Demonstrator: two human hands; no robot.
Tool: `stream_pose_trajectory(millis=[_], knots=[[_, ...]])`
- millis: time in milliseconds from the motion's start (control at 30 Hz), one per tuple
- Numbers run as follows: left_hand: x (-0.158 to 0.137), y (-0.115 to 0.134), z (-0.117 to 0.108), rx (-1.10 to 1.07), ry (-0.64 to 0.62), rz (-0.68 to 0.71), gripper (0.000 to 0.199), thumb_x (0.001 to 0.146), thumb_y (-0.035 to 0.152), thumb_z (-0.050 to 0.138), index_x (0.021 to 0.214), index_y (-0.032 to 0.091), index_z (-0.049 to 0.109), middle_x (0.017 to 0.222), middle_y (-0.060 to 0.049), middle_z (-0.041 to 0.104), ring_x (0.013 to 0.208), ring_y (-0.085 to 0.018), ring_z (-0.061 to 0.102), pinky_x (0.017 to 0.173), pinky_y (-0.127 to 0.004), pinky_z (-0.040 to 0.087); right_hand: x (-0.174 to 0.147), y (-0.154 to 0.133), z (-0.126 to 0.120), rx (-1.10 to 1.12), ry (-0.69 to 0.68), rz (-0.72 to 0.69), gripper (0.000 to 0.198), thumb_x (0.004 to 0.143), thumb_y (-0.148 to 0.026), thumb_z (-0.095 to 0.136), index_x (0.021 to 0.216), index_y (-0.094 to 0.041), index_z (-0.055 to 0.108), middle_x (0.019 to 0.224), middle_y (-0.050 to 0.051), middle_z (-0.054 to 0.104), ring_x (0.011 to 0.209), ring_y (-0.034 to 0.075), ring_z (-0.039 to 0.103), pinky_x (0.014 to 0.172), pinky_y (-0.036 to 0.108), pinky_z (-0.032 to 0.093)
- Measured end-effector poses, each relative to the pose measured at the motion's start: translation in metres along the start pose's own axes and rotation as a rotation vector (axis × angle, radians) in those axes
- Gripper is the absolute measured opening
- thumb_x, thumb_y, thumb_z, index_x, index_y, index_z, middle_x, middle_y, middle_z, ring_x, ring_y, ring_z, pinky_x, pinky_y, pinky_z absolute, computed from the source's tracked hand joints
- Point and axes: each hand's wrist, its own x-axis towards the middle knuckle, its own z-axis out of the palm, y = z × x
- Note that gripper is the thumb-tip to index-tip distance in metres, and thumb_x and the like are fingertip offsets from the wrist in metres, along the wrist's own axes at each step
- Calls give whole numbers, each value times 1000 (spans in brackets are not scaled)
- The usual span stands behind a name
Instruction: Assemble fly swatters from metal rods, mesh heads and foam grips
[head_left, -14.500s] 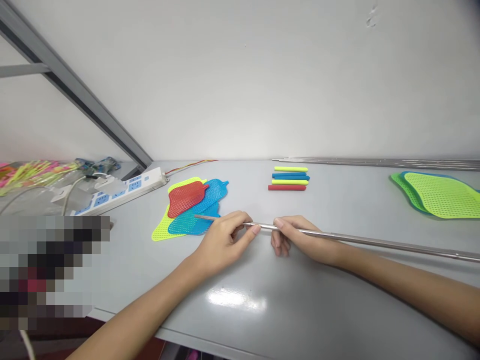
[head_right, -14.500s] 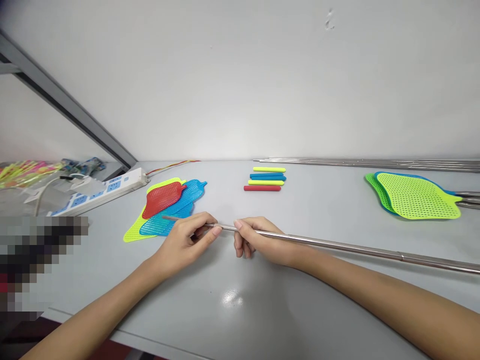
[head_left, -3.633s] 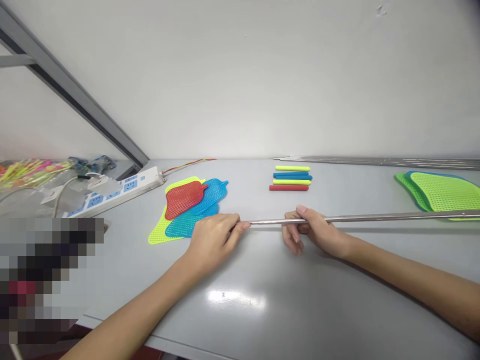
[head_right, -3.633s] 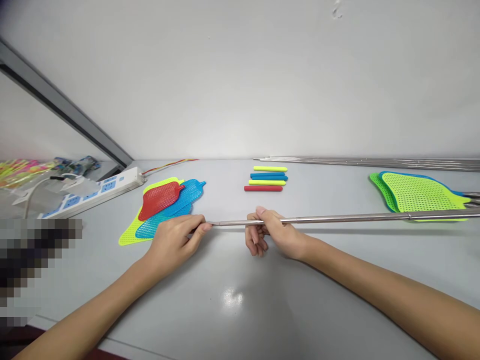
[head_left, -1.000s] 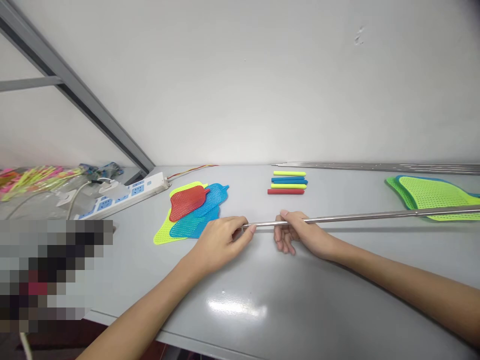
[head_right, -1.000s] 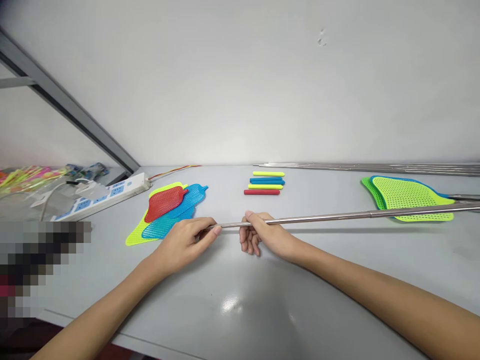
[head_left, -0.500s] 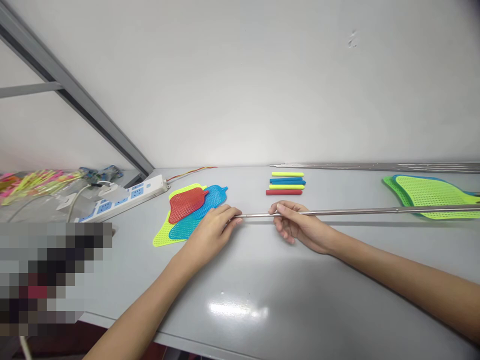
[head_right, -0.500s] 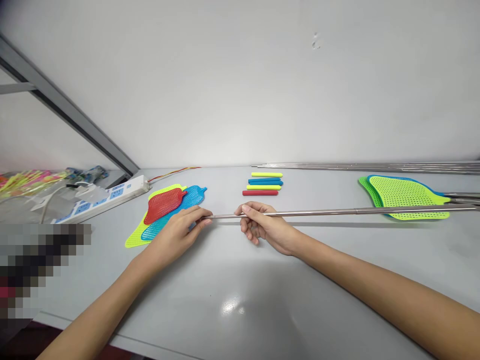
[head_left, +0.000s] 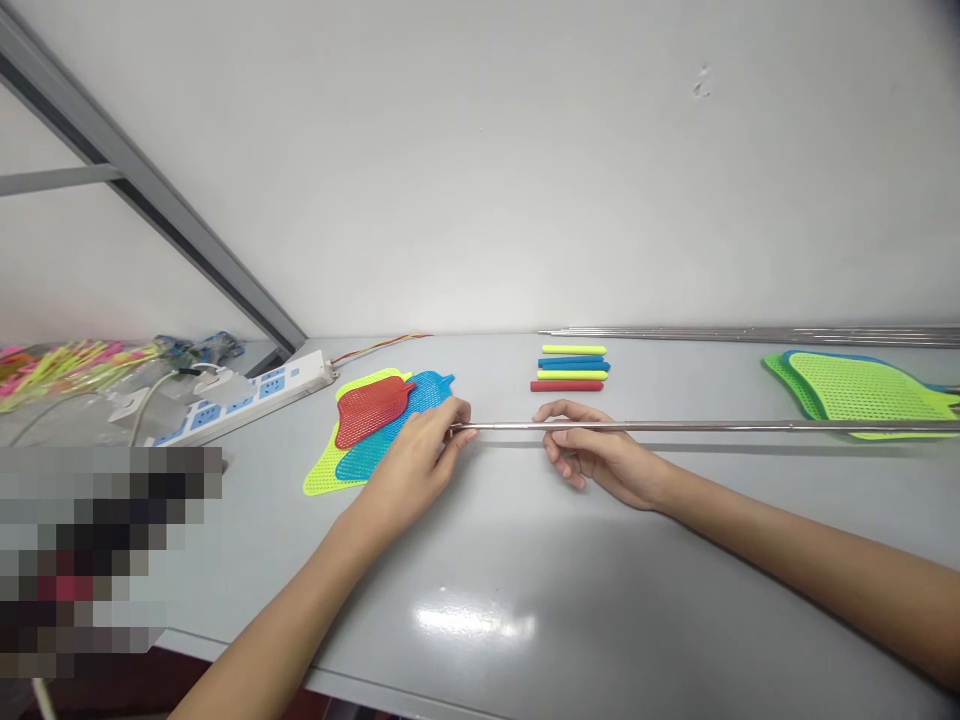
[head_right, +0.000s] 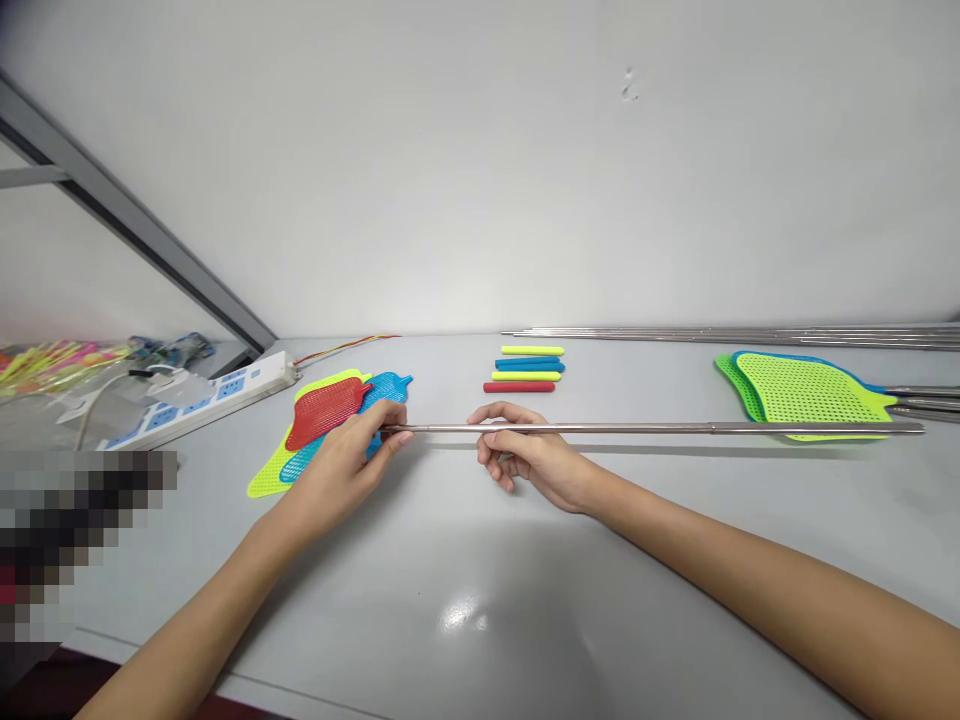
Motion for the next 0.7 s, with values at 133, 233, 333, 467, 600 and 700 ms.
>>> stream_pose_trajectory(millis=[133, 233, 333, 467, 600, 700], knots=[[-1, 2, -1, 0, 1, -3, 10, 85, 29, 34, 82, 21, 39, 74, 2, 50, 66, -13, 46, 60, -26, 35, -1, -1, 0, 11, -7, 10, 16, 75, -18, 47, 91, -20, 49, 66, 0, 51, 52, 10, 45, 43, 20, 33], [-1, 2, 0, -3, -3, -3, 9, 85, 29, 34, 82, 21, 38, 74, 2, 50, 66, -13, 45, 60, -26, 35, -1, -1, 0, 19, -15, 7, 15, 75, -18, 48, 89, -20, 48, 66, 0, 51, 52, 10, 46, 43, 21, 32], [-1, 2, 0, -16, -8, -6, 10, 85, 30, 34, 81, 21, 37, 74, 2, 49, 66, -13, 45, 59, -26, 34, -2, -1, -1, 16, -57, -7, 14, 76, -20, 47, 90, -20, 47, 66, 1, 52, 53, 10, 46, 44, 21, 33], [-1, 0, 2, -36, -2, -27, 12, 85, 32, 34, 81, 21, 35, 74, 2, 48, 65, -13, 45, 58, -26, 34, -2, -2, 0, 12, -80, -16, 12, 80, -25, 43, 90, -19, 46, 66, 2, 52, 52, 11, 47, 43, 22, 33], [-1, 0, 2, -40, -1, -43, 13, 84, 34, 34, 80, 21, 35, 72, 2, 47, 64, -13, 44, 57, -25, 33, -2, -2, 1, 8, -51, -8, 13, 80, -29, 42, 87, -19, 46, 64, 1, 52, 49, 11, 46, 41, 21, 34], [-1, 0, 2, -42, -16, -41, 12, 84, 33, 35, 79, 21, 36, 72, 2, 47, 63, -13, 44, 57, -25, 32, 0, -1, 1, -3, -29, -6, 14, 81, -31, 42, 86, -19, 46, 62, 1, 52, 49, 11, 46, 41, 21, 34]])
